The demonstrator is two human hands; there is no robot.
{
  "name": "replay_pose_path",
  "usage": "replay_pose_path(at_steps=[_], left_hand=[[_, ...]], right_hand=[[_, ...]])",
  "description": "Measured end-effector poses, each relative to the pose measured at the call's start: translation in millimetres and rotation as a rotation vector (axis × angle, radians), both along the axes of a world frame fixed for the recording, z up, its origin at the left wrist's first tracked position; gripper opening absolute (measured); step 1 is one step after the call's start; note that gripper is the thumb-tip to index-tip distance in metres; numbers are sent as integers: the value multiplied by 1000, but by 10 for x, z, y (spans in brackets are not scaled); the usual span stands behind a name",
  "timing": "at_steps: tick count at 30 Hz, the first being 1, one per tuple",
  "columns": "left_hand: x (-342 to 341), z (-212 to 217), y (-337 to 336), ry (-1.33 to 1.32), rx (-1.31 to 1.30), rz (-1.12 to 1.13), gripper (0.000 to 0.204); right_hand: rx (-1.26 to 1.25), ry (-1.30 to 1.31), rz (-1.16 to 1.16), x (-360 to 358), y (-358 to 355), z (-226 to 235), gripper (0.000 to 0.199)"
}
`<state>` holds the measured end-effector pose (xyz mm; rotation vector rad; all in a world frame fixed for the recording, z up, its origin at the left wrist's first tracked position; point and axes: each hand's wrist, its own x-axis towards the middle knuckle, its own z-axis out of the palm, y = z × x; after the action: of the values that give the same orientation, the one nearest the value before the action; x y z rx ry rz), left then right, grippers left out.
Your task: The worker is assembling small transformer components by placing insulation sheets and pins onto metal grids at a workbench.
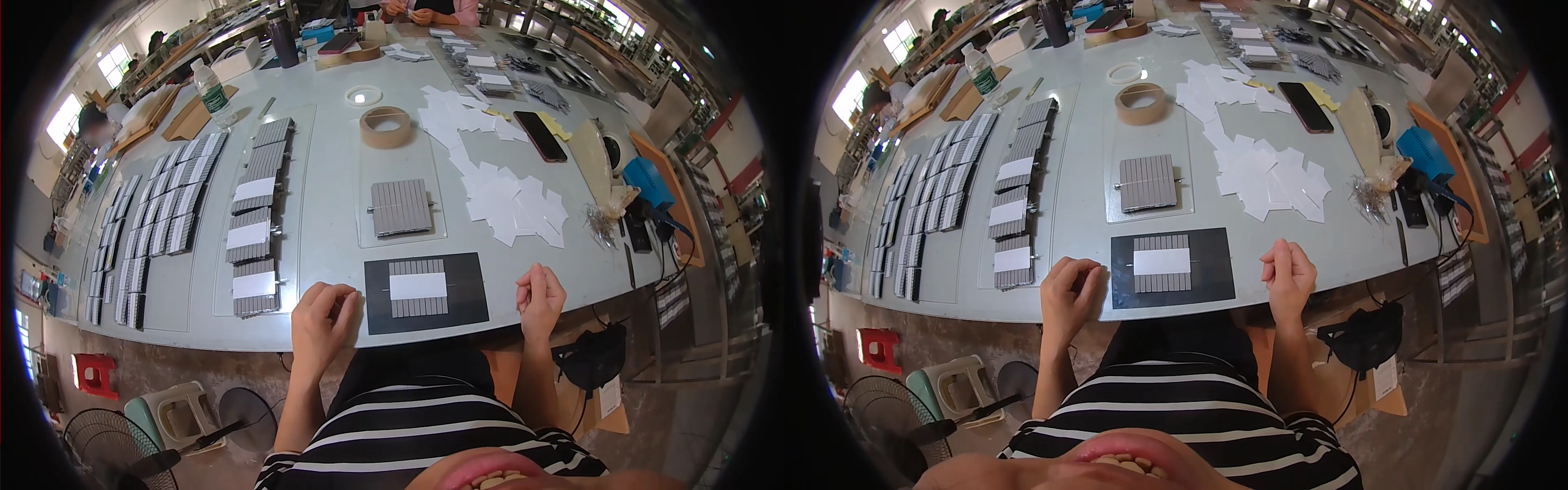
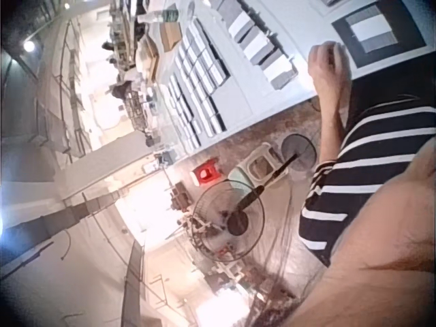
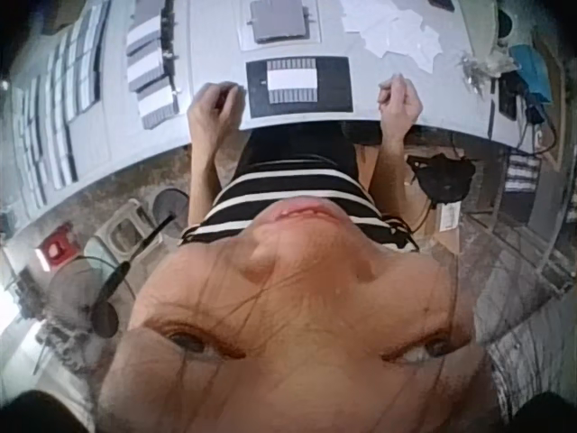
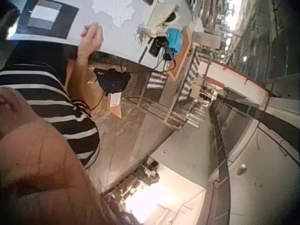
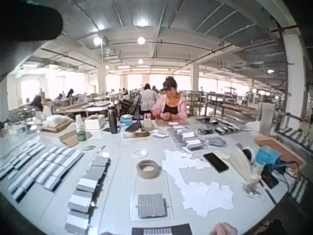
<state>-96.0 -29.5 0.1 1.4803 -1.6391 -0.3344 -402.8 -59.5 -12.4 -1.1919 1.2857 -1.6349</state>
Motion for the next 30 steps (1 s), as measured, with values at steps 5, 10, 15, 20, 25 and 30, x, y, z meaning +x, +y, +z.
replay_pose_path(at_steps=[5,10,15,20,25,30], left_hand=[[-9,8,-6,-20,-7,11,6],[-9,-1,-9,-34,-19,0,6],[-16,-1,-15,-50,-21,3,6],[-7,-11,-22,-66,-29,6,5],[-13,-12,-20,-64,-29,2,5],[-8,-16,4,-64,-19,-4,5]], right_hand=[[-12,5,7,-10,2,6,37],[-19,-6,10,-6,-6,-6,36],[-25,-21,14,0,-6,2,36],[-22,-14,24,-1,-2,9,36],[-13,-23,27,-3,1,11,36],[-5,-35,25,-11,29,-13,35]])
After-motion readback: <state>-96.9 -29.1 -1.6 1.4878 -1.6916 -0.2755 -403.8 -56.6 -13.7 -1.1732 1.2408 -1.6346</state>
